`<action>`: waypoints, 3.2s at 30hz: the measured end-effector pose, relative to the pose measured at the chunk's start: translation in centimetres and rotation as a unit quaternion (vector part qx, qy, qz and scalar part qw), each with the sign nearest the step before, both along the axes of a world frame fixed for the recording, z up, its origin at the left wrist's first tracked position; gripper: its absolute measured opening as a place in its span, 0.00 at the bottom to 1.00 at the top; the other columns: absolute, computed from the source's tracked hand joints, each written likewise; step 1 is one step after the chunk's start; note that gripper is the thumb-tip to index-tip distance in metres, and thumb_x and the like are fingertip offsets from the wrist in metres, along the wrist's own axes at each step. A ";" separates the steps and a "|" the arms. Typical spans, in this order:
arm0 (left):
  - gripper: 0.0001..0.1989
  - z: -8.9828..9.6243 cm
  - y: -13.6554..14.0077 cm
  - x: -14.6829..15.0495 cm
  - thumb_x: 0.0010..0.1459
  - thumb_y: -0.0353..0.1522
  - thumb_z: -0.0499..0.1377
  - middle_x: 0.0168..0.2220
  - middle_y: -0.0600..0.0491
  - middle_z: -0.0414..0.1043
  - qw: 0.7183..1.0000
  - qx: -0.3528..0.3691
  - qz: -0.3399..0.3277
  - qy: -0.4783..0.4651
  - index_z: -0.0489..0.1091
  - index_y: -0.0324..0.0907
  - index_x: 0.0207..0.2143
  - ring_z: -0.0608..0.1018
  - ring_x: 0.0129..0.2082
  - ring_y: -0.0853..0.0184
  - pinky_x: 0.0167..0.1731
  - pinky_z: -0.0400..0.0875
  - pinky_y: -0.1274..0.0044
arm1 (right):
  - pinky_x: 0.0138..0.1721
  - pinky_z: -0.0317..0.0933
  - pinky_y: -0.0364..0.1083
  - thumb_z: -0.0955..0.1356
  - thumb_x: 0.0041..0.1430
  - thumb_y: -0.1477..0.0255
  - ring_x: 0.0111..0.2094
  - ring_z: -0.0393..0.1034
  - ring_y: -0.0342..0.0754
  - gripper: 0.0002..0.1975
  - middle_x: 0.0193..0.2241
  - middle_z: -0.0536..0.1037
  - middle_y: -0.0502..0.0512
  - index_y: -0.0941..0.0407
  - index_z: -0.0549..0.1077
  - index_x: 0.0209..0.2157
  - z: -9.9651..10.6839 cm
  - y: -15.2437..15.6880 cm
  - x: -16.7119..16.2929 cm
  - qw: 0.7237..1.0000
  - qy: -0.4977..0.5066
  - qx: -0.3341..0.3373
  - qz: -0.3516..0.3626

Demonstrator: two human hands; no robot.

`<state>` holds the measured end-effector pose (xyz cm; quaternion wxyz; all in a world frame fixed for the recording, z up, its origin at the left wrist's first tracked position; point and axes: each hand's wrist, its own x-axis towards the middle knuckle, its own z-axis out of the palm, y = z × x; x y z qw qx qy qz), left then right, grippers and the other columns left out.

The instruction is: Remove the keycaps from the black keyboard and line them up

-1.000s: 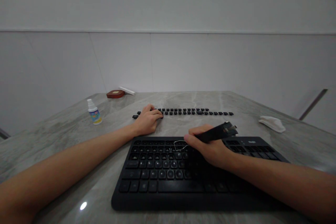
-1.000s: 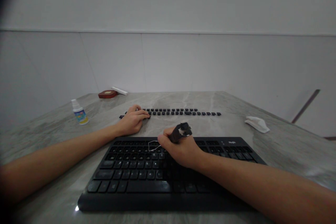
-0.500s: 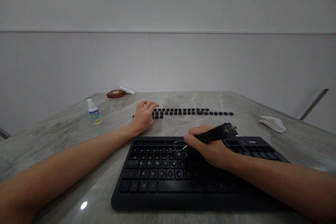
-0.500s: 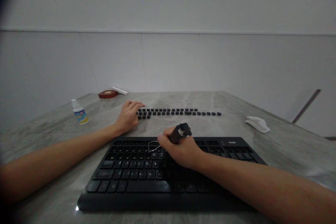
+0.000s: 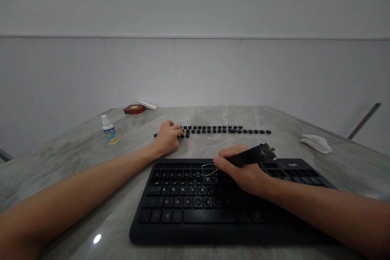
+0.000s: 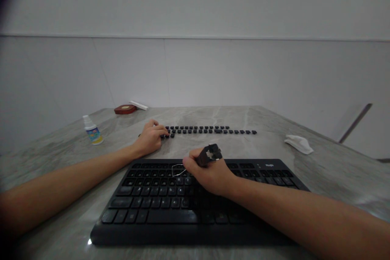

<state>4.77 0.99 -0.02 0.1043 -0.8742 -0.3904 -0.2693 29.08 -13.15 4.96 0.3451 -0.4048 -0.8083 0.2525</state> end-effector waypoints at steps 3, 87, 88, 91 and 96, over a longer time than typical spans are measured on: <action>0.20 0.0 0.1 0.0 0.48 0.18 0.53 0.39 0.49 0.78 1.000 -0.001 0.002 0.004 0.79 0.42 0.37 0.65 0.43 0.55 0.45 0.63 0.61 | 0.22 0.45 0.43 0.60 0.59 0.65 0.19 0.45 0.40 0.21 0.15 0.48 0.44 0.54 0.49 0.16 0.0 0.0 0.0 1.000 -0.008 0.009 -0.003; 0.16 1.1 -0.2 -0.3 0.45 0.21 0.51 0.29 0.53 0.79 0.978 -0.020 0.143 -0.150 0.75 0.42 0.30 0.78 0.34 0.61 0.46 0.60 0.66 | 0.22 0.46 0.43 0.59 0.60 0.65 0.18 0.45 0.40 0.21 0.15 0.48 0.44 0.53 0.49 0.16 0.0 0.1 0.0 1.000 -0.016 0.019 0.009; 0.16 1.1 -0.2 -0.3 0.45 0.21 0.51 0.29 0.53 0.79 0.979 -0.019 0.143 -0.147 0.75 0.43 0.30 0.78 0.34 0.61 0.46 0.60 0.66 | 0.22 0.46 0.43 0.59 0.60 0.65 0.18 0.45 0.40 0.21 0.15 0.48 0.44 0.53 0.49 0.16 0.0 0.1 0.1 1.000 -0.017 0.020 0.007; 0.16 1.1 -0.1 -0.3 0.45 0.21 0.51 0.31 0.53 0.79 0.980 -0.018 0.143 -0.138 0.75 0.43 0.30 0.78 0.34 0.61 0.45 0.59 0.65 | 0.23 0.47 0.43 0.60 0.60 0.65 0.18 0.45 0.40 0.21 0.15 0.49 0.44 0.54 0.49 0.16 -0.1 0.1 0.1 1.000 -0.018 0.023 0.002; 0.16 0.9 0.1 -0.4 0.46 0.21 0.51 0.33 0.54 0.80 0.982 -0.018 0.142 -0.123 0.75 0.44 0.30 0.77 0.34 0.61 0.45 0.58 0.65 | 0.22 0.46 0.43 0.60 0.60 0.64 0.18 0.45 0.40 0.21 0.15 0.48 0.44 0.53 0.48 0.16 0.0 0.1 0.0 0.999 -0.017 0.027 0.002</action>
